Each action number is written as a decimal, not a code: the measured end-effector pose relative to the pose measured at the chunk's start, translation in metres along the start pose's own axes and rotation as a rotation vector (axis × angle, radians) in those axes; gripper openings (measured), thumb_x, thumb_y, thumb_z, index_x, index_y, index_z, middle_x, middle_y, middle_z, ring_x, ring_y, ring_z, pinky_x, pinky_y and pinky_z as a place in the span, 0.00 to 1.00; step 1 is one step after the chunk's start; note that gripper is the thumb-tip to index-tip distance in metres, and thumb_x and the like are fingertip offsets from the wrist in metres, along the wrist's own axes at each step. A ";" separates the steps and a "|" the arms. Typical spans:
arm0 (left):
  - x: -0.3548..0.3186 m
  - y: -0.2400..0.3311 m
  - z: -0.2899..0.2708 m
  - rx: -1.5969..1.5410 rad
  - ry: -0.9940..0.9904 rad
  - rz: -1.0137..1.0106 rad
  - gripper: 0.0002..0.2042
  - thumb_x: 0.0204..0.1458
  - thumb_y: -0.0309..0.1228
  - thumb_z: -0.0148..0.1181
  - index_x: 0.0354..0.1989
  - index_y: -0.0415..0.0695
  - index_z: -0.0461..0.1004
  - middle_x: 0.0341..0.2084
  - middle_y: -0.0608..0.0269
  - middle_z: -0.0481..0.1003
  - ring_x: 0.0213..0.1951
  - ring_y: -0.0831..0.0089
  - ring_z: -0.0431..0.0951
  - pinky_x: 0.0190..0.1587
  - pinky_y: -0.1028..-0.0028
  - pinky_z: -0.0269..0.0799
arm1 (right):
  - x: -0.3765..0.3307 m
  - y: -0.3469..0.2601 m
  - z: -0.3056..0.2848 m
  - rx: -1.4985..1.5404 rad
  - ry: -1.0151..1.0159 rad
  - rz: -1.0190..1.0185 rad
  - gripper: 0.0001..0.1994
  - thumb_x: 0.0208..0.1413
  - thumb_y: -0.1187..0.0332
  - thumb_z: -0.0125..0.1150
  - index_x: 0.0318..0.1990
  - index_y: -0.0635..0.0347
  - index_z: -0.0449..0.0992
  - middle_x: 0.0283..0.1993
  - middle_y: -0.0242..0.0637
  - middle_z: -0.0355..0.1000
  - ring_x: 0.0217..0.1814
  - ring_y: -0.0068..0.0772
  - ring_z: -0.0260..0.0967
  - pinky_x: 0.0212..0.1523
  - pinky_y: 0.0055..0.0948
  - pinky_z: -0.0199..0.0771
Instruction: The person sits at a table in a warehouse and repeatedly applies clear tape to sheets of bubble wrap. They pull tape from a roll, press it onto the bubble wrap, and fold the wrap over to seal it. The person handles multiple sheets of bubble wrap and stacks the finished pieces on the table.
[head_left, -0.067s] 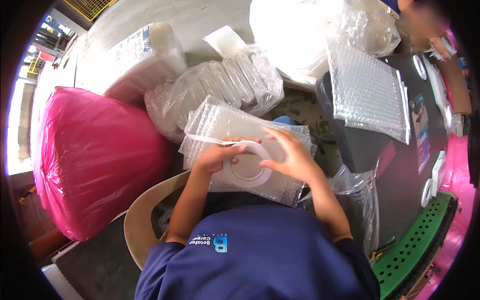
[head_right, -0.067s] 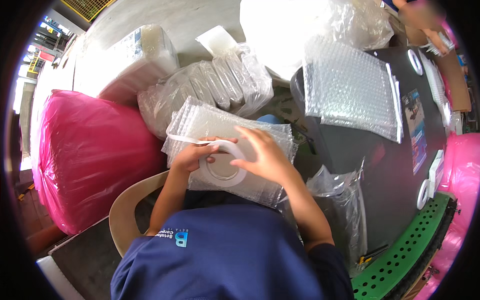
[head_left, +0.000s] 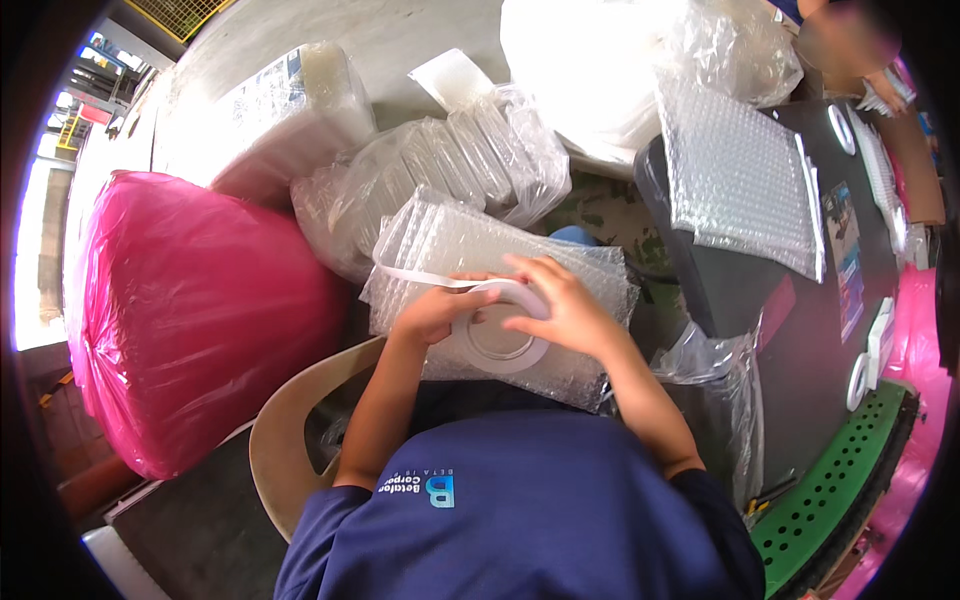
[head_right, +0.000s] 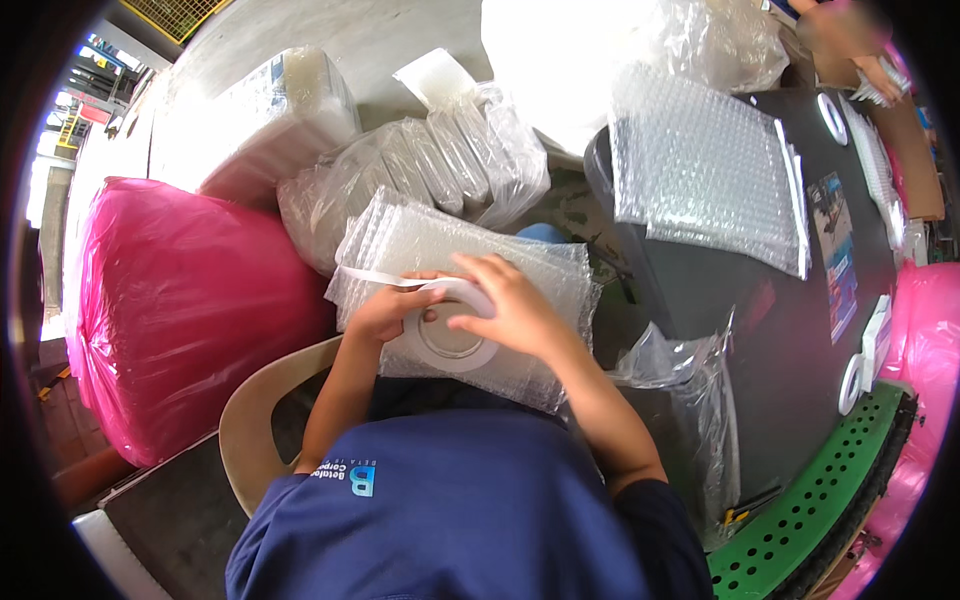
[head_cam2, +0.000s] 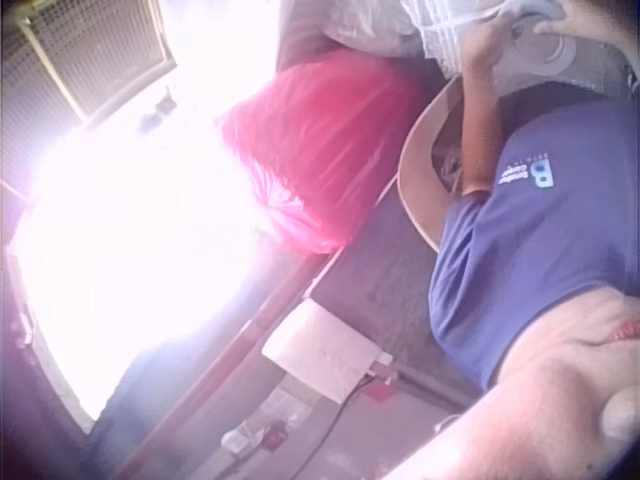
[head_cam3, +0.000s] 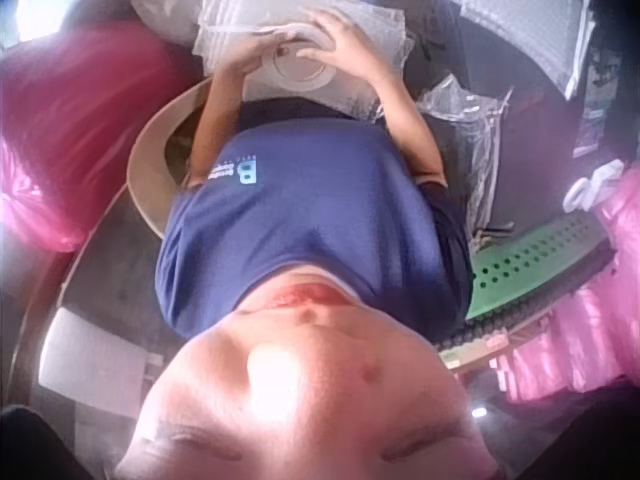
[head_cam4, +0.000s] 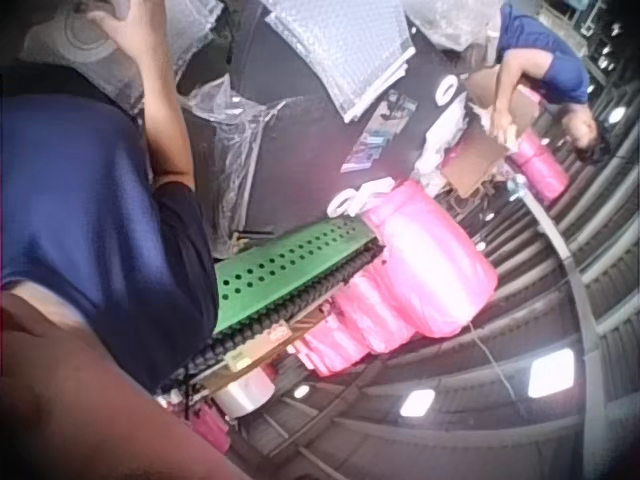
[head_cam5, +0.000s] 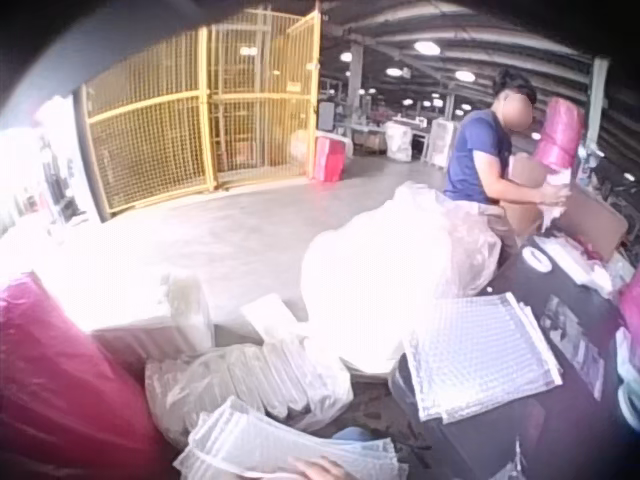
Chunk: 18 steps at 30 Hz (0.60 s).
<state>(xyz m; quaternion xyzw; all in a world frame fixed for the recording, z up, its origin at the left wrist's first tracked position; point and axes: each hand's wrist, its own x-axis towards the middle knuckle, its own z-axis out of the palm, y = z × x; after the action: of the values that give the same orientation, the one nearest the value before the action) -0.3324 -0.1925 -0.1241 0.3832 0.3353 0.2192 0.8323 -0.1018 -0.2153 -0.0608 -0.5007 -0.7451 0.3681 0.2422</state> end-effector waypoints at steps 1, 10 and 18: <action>-0.003 -0.004 0.006 0.156 0.040 0.009 0.26 0.53 0.41 0.64 0.56 0.37 0.70 0.52 0.64 0.74 0.51 0.74 0.73 0.41 0.79 0.68 | 0.002 0.004 0.022 -0.060 -0.014 0.014 0.19 0.50 0.76 0.64 0.51 0.62 0.73 0.52 0.43 0.70 0.55 0.37 0.69 0.50 0.32 0.71; -0.003 0.038 -0.109 0.952 0.826 -0.046 0.43 0.47 0.39 0.70 0.67 0.40 0.51 0.60 0.41 0.63 0.55 0.56 0.70 0.62 0.62 0.61 | -0.074 0.096 0.019 -0.001 0.344 0.152 0.15 0.55 0.72 0.63 0.50 0.63 0.72 0.71 0.48 0.50 0.69 0.35 0.55 0.62 0.32 0.61; -0.049 -0.010 -0.016 0.882 0.894 0.316 0.50 0.42 0.39 0.74 0.69 0.40 0.44 0.66 0.39 0.50 0.64 0.44 0.56 0.66 0.56 0.51 | -0.065 0.080 0.037 -0.294 0.359 0.143 0.16 0.51 0.62 0.65 0.48 0.46 0.74 0.71 0.37 0.53 0.76 0.55 0.36 0.65 0.73 0.26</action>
<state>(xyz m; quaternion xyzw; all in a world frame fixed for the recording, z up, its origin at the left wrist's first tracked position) -0.3768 -0.2211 -0.1206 0.6056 0.6475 0.3193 0.3346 -0.0581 -0.2686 -0.1462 -0.6396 -0.6982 0.1769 0.2684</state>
